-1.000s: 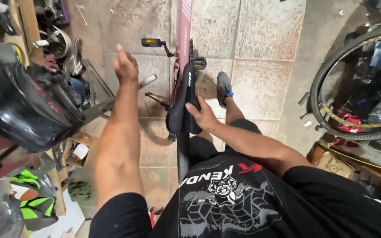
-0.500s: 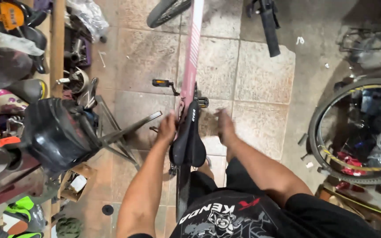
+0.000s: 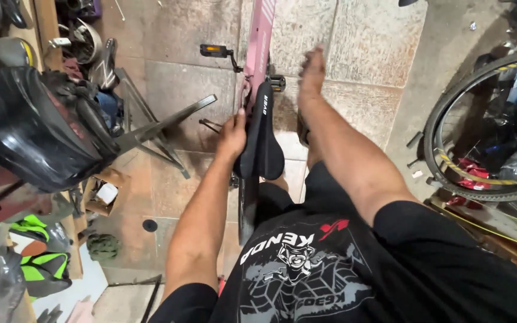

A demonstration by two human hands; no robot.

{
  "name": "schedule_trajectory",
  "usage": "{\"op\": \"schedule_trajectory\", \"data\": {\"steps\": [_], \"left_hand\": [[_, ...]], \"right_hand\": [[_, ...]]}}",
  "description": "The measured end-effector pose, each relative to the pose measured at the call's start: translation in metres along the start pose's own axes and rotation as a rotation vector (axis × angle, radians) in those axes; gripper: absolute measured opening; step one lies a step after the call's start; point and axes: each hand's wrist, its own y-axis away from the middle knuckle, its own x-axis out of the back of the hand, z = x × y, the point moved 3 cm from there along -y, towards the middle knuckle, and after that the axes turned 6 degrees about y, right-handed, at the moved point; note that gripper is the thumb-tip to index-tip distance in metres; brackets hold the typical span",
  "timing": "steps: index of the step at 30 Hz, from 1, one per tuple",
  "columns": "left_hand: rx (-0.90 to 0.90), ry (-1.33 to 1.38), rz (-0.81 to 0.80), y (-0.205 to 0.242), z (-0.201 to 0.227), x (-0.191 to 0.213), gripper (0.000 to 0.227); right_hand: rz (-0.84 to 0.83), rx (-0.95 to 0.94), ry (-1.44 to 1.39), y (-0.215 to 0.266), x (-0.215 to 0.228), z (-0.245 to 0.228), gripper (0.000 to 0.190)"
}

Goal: The person assembles a pink bicycle in a workshop. They attach the seat to the frame, install the handlebars, and use a screwdriver to tighten the bolts on the handlebar stem and brake levers.

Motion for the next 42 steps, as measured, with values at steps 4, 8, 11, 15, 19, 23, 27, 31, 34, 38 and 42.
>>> {"op": "schedule_trajectory", "data": {"steps": [4,8,11,15,19,23,27,31,34,38,42], "left_hand": [[-0.087,0.031,0.089,-0.009,-0.008,0.001,0.074],[-0.035,0.103,0.056,-0.013,-0.013,0.008,0.063],[-0.065,0.118,0.046,-0.026,-0.012,0.011,0.060],[-0.118,0.150,0.123,-0.050,-0.022,0.016,0.056],[-0.096,0.071,0.158,-0.021,0.018,0.030,0.055],[-0.087,0.033,0.126,0.010,0.041,0.012,0.053],[-0.144,-0.049,0.149,0.050,0.060,-0.010,0.061],[-0.302,-0.181,0.273,0.050,0.055,-0.020,0.055],[-0.367,-0.166,0.304,0.045,0.057,-0.024,0.048],[-0.436,-0.233,0.363,0.040,0.052,-0.036,0.050],[-0.342,-0.274,0.338,0.041,0.058,-0.042,0.055]], "right_hand": [[-0.054,-0.021,0.075,0.001,0.056,0.014,0.050],[-0.183,-0.134,0.214,0.062,0.092,0.068,0.049],[-0.493,-0.040,0.391,0.085,0.110,0.101,0.071],[-0.604,-0.052,0.537,0.112,0.111,0.124,0.069],[-0.740,-0.041,0.687,0.121,0.106,0.107,0.071],[-0.681,-0.079,0.632,0.105,0.108,0.096,0.067],[-0.627,0.061,0.923,0.079,0.085,0.065,0.059],[-0.809,0.374,1.346,0.073,0.050,0.039,0.056],[-0.802,0.318,1.226,0.055,0.025,0.033,0.051],[-0.832,0.283,1.440,0.016,-0.002,0.071,0.069],[-0.937,0.478,1.777,0.006,-0.018,0.082,0.052]]}}
